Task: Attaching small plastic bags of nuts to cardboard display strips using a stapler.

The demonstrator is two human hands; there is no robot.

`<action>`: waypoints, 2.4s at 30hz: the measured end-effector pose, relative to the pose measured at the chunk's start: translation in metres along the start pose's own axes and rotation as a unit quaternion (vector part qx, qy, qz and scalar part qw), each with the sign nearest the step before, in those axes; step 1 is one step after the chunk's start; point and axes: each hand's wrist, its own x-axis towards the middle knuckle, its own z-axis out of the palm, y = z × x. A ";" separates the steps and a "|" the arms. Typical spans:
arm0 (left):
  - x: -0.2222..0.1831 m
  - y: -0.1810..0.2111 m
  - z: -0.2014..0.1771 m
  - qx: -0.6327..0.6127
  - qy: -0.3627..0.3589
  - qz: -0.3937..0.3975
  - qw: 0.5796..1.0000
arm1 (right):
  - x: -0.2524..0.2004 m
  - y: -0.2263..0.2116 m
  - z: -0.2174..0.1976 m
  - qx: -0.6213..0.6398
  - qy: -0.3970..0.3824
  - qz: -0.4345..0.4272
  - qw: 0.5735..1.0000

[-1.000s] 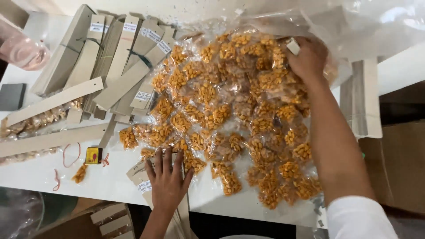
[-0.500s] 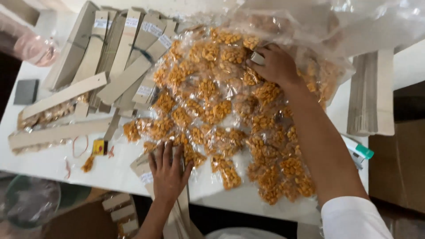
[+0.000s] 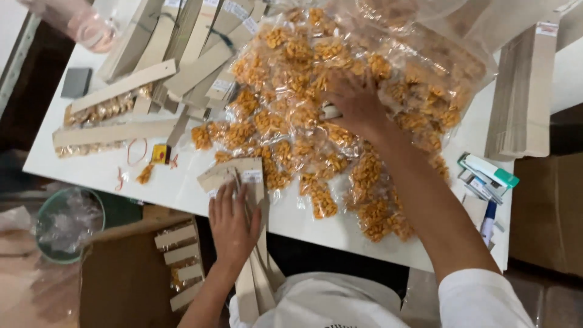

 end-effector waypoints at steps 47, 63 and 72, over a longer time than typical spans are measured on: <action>-0.180 0.000 -0.041 -0.153 -0.415 -0.409 0.798 | -0.061 -0.136 -0.010 0.012 0.001 -0.075 0.997; -0.138 0.009 -0.068 -0.256 -0.359 -0.418 0.794 | -0.138 -0.193 -0.042 -0.003 -0.237 -0.049 0.970; -0.142 -0.008 -0.060 -0.150 -0.354 -0.326 0.863 | -0.128 -0.186 -0.036 -0.042 -0.128 -0.071 0.988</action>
